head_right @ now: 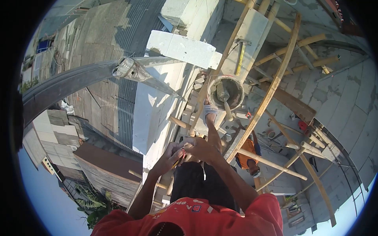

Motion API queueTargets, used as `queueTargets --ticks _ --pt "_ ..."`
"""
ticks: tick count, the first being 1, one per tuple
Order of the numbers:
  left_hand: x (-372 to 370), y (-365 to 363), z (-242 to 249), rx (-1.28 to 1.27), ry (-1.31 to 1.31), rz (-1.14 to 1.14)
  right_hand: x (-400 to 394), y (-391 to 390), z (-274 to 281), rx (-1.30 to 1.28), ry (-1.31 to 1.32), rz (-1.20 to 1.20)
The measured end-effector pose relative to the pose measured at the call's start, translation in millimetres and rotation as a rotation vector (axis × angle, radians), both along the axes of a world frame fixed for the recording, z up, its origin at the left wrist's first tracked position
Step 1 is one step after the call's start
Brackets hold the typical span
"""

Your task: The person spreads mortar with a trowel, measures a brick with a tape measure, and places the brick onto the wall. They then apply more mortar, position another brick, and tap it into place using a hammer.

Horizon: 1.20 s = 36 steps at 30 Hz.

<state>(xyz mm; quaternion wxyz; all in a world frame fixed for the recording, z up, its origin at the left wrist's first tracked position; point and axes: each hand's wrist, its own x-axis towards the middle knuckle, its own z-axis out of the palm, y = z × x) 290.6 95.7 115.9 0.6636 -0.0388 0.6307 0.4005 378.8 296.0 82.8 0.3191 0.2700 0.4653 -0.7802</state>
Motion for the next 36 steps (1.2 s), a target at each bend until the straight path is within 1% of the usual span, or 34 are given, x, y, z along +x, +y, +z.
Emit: queueTargets --ticks 1,2,4,5,6,8,9,10,12,13,14,16,17,18,20,21,22,23,25,26,27,29,31,32,34,36 --pt "-5.9 -8.7 0.7 0.005 -0.094 -0.025 -6.6 3.6 -5.5 -0.025 -0.027 -0.025" --pt "-9.9 -19.0 2.5 -0.016 -0.127 -0.007 -15.1 9.1 -9.5 -0.048 -0.055 -0.049" --pt "-16.5 -48.7 8.9 -0.057 -0.193 0.026 -39.1 26.5 -12.8 0.049 -0.043 -0.104" --pt "-18.0 -70.8 8.1 -0.139 -0.158 0.077 -47.2 30.8 -12.6 0.094 -0.035 -0.134" --pt "-21.9 -94.2 5.9 -0.221 -0.12 0.127 -44.8 26.8 -21.3 0.202 0.002 -0.144" --pt "-42.9 -133.2 9.2 -0.373 -0.034 0.489 -28.7 15.1 -43.5 0.418 0.075 -0.168" --pt "-63.7 -147.5 12.2 -0.429 0.075 0.573 -21.3 19.3 -34.8 0.473 0.029 -0.107" --pt "-90.3 -157.3 11.9 -0.483 0.185 0.654 -5.0 14.7 -37.6 0.523 0.009 -0.093" --pt "-150.9 -163.2 4.7 -0.402 0.356 0.634 40.2 -10.4 -54.5 0.616 -0.034 -0.059" --pt "-181.7 -146.1 -2.9 -0.441 0.477 0.609 60.8 -23.0 -62.0 0.674 -0.066 0.058" --pt "-209.7 -115.8 -7.1 -0.354 0.433 0.624 78.8 -36.0 -66.8 0.731 -0.098 0.177" --pt "-256.3 -42.7 -19.4 -0.289 0.486 0.478 106.2 -59.0 -67.2 0.886 0.104 0.222" --pt "-281.8 -23.4 -41.5 -0.24 0.493 0.388 110.9 -60.9 -66.6 0.968 0.207 0.244" --pt "-295.4 0.0 -66.7 -0.312 0.619 0.437 114.2 -61.9 -69.9 1.001 0.22 0.254" --pt "-322.7 12.5 -128.4 -0.122 0.72 0.445 111.2 -64.2 -66.7 1.057 0.247 0.282" --pt "-364.2 -5.8 -186.7 0.098 0.645 0.394 113.4 -66.9 -67.9 1.043 0.206 0.263" --pt "-382.1 -1.2 -193.8 0.236 0.501 0.305 113.3 -69.0 -71.7 1.033 0.166 0.24" --pt "-399.1 4.9 -199.0 0.359 0.348 0.213 113.5 -69.6 -75.6 1.024 0.128 0.213" --pt "-382.6 86.4 -128.8 0.185 0.31 0.045 116.4 -71.1 -77.2 1.029 0.123 0.196" --pt "-363.1 119.7 -104.8 -0.022 0.487 0.001 117.7 -72.5 -77.1 1.03 0.12 0.188" --pt "-353.7 134.5 -93.9 -0.231 0.661 -0.044 116.7 -73.5 -76.6 1.033 0.116 0.195" --pt "-357.0 134.8 -96.1 0.028 1.127 -0.518 115.0 -73.8 -75.9 1.042 0.105 0.211" --pt "-364.2 134.6 -104.2 0.253 1.383 -0.803 113.7 -74.0 -76.9 1.041 0.1 0.23" --pt "-369.2 136.6 -112.9 0.337 1.418 -0.844 114.7 -74.0 -77.5 1.039 0.098 0.241" --pt "-374.3 136.0 -125.9 0.42 1.394 -0.853 113.0 -71.1 -75.8 1.036 0.091 0.235" --pt "-375.1 135.8 -131.5 0.413 1.273 -0.794 112.7 -68.1 -76.3 1.038 0.086 0.23"
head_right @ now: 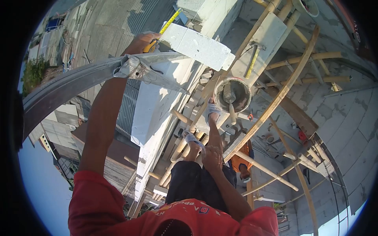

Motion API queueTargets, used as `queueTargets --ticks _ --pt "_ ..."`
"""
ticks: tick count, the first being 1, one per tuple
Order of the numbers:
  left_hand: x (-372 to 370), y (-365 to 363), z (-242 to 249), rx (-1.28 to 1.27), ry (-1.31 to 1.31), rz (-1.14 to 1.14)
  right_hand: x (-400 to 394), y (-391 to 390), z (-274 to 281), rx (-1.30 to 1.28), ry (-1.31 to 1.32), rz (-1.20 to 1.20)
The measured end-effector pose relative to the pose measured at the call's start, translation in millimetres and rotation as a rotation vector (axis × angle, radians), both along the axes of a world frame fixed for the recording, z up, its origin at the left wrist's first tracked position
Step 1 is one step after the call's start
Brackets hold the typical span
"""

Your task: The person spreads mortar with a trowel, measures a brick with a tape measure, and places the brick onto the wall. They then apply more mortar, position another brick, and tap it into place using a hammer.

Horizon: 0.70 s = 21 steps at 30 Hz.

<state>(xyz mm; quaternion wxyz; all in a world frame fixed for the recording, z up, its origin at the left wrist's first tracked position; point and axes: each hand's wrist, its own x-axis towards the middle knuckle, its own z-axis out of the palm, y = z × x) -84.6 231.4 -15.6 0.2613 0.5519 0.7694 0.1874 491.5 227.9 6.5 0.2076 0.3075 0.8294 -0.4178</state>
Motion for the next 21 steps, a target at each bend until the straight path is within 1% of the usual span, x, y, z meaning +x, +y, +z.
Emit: queueTargets --ticks 2,4,7,8,10,11,13,15,18,20,21 --pt "9.7 8.3 11.8 -0.097 -0.212 0.163 0.1 0.2 -1.5 -0.004 0.003 0.0" --pt "20.9 14.4 20.5 -0.133 -0.192 0.181 -2.2 1.4 1.4 -0.006 -0.011 0.007" --pt "24.2 14.8 20.2 -0.061 0.12 0.023 -3.2 2.3 -1.4 -0.011 -0.027 0.009" --pt "24.0 13.4 18.1 -0.016 0.179 0.0 -2.1 1.6 -2.1 -0.015 -0.033 0.011" --pt "25.1 8.1 17.5 -0.021 0.055 0.109 -2.1 1.3 -1.8 -0.026 -0.04 0.011" --pt "29.9 11.4 26.9 -0.069 -0.128 0.24 -3.0 2.0 -1.7 -0.03 -0.042 0.012" --pt "34.4 33.7 40.4 -0.284 -0.379 0.609 -2.7 3.3 -0.7 -0.039 -0.047 0.012" --pt "34.7 69.7 47.3 -0.624 -0.501 1.081 -2.8 4.2 -1.8 -0.046 -0.043 0.002" --pt "28.4 53.8 23.9 -0.503 -0.434 0.967 -1.4 2.9 -3.2 -0.056 -0.043 -0.018" --pt "8.3 43.5 -15.2 -0.55 -0.46 0.963 -2.9 2.6 -3.8 -0.06 -0.054 -0.016" --pt "1.1 42.6 -25.8 -0.572 -0.473 0.962 -3.9 3.1 -4.4 -0.061 -0.063 -0.018"
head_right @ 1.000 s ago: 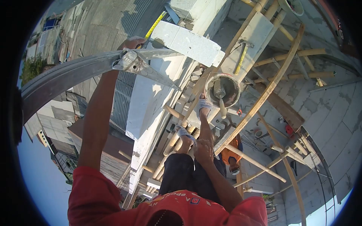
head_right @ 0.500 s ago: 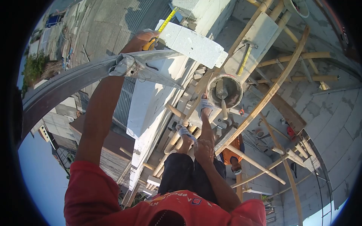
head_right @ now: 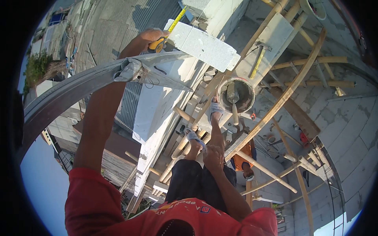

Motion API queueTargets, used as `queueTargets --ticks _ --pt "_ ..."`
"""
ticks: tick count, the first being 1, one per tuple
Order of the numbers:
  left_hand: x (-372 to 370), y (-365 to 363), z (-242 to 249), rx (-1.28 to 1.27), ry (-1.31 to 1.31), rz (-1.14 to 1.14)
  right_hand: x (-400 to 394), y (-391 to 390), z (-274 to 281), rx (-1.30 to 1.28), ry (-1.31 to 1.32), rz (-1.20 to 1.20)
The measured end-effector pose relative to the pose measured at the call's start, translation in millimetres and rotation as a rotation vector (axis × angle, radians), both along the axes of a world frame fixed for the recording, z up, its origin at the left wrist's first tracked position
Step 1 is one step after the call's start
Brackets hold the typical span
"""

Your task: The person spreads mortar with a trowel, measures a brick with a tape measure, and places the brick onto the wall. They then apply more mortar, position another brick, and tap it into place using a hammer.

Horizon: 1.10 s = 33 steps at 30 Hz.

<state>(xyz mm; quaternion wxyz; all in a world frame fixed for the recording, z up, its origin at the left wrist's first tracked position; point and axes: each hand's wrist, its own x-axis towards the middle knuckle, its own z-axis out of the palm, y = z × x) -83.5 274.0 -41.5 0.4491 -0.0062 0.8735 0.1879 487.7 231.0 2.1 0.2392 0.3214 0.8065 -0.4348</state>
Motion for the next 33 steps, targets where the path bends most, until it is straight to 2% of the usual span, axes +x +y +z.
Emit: queueTargets --ticks 3,6,9,15,21,24,27,29,33 --pt "5.3 7.4 7.1 0.002 -0.014 0.022 -2.9 0.5 1.3 0.008 -0.008 -0.004" --pt "0.7 11.9 15.8 0.012 -0.147 -0.029 -3.0 1.4 2.7 0.036 0.021 -0.003" --pt "8.1 18.3 28.1 -0.027 -0.121 -0.028 1.5 -2.7 -0.8 0.036 0.03 -0.007" --pt "13.8 17.1 22.4 -0.014 -0.006 0.011 -0.4 -1.9 -2.9 0.022 0.027 0.002" --pt "11.4 6.4 15.3 0.066 -0.008 0.002 1.9 -3.6 -3.6 0.018 0.013 -0.004" --pt "18.7 19.6 45.9 0.019 -0.093 -0.015 3.5 -3.8 -4.8 0.02 0.022 -0.011" --pt "45.4 12.5 91.1 0.297 -0.077 0.072 4.5 -3.0 -3.9 0.025 0.018 0.008" --pt "46.0 4.3 90.9 0.357 -0.075 0.017 8.3 -3.2 -5.6 0.036 0.016 0.014" --pt "39.9 -10.2 85.8 0.488 -0.108 0.089 9.5 -4.6 -0.8 0.044 0.033 -0.04"
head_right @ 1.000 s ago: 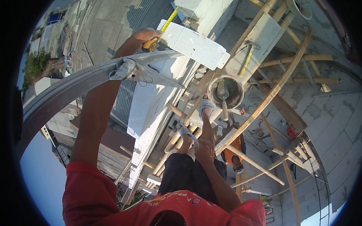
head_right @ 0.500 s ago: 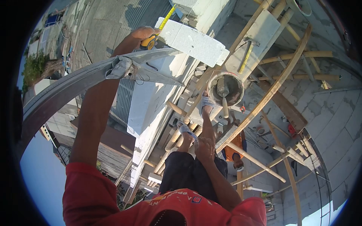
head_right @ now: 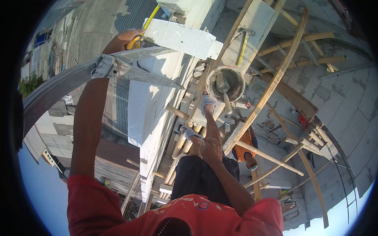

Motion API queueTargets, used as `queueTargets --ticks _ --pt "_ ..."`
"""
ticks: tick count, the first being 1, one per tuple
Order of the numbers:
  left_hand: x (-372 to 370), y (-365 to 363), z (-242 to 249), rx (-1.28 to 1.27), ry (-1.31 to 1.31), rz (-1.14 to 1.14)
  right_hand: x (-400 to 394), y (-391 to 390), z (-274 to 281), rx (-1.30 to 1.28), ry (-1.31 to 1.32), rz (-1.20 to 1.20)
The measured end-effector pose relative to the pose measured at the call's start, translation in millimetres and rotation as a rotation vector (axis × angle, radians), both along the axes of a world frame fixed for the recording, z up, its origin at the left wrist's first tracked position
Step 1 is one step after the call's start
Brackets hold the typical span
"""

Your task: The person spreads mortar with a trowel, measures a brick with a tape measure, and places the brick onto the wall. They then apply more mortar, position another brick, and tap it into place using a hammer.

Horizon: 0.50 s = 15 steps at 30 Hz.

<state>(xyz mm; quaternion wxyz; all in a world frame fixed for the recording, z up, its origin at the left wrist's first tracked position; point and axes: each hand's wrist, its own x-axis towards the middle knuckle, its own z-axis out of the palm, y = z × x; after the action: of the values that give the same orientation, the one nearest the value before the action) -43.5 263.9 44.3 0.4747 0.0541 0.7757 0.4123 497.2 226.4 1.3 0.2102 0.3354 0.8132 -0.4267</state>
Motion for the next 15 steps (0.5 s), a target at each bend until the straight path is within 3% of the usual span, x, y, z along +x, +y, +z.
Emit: queueTargets --ticks 2,4,5,7,8,11,15 --pt "-26.8 0.5 -10.2 -0.192 -0.019 -0.165 1.3 -1.6 4.5 0.0 0.008 -0.003" --pt "-43.8 -10.6 -14.5 -0.29 -0.089 -0.096 8.3 -11.0 0.8 0.061 0.055 0.006" --pt "-93.2 -50.5 -47.7 -0.102 -0.401 -0.147 11.1 -16.2 -2.5 0.109 0.075 0.015" --pt "-96.7 -83.7 -61.3 0.014 -0.407 0.084 16.8 -25.9 -4.7 0.147 0.089 0.014" --pt "-59.6 -88.8 -29.5 -0.054 -0.095 0.351 18.7 -30.5 -5.7 0.142 0.085 -0.001" --pt "-30.7 -116.8 21.0 -0.005 -0.163 0.321 25.0 -41.6 0.7 0.093 0.033 -0.02" --pt "48.7 -203.5 79.9 0.342 -0.331 0.611 34.9 -71.3 -2.7 0.109 -0.002 -0.045"
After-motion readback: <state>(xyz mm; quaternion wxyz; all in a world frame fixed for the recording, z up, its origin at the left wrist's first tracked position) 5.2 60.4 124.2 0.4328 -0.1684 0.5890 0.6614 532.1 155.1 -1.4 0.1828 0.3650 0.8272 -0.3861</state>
